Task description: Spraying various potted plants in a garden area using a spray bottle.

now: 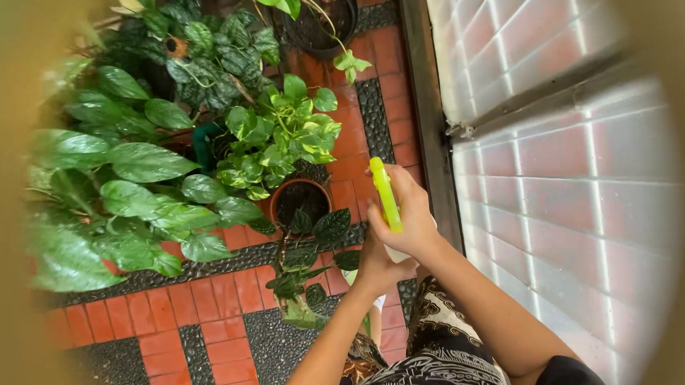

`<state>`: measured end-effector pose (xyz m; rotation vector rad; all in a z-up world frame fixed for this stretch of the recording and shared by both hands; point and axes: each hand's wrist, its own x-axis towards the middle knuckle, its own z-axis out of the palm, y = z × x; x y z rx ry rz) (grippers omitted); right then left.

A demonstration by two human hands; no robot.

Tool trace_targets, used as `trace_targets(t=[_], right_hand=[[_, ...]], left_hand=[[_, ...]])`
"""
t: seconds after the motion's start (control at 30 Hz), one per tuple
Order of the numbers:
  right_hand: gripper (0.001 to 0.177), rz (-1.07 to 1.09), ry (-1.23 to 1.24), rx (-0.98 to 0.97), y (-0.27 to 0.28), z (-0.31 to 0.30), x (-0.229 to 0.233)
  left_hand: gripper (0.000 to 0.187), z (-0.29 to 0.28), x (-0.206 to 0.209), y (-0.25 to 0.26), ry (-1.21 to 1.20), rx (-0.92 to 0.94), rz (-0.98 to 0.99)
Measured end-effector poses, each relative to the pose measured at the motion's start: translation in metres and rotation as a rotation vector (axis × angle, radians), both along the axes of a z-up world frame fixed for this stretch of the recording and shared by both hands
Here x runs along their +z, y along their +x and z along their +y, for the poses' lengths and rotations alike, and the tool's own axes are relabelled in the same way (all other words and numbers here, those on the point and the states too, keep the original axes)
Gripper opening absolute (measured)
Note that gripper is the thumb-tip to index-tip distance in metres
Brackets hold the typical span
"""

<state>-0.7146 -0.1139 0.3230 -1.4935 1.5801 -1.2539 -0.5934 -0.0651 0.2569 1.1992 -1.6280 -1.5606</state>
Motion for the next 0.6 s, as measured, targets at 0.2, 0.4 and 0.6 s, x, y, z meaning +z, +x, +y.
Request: trace_targets(t=[0.2,0.4,0.6], right_hand=[[0.049,0.007,0.043,0.029,-0.020,-0.054,-0.057],[0.049,0.007,0.043,0.047,-0.020,-0.102,-0.119],[0.047,-0.021,0.086,0.043,-0.010,-0.139,-0.167]], left_hand=[[0.076,-0.045,-0.049,-0.023,0.116,-0.008,-0.031],[0.088,-0.075,-0.114,-0.019,0.198,0.055,0.087],[0.098,-0.106,-0.165,-0.008,0.213,0.091,0.008]])
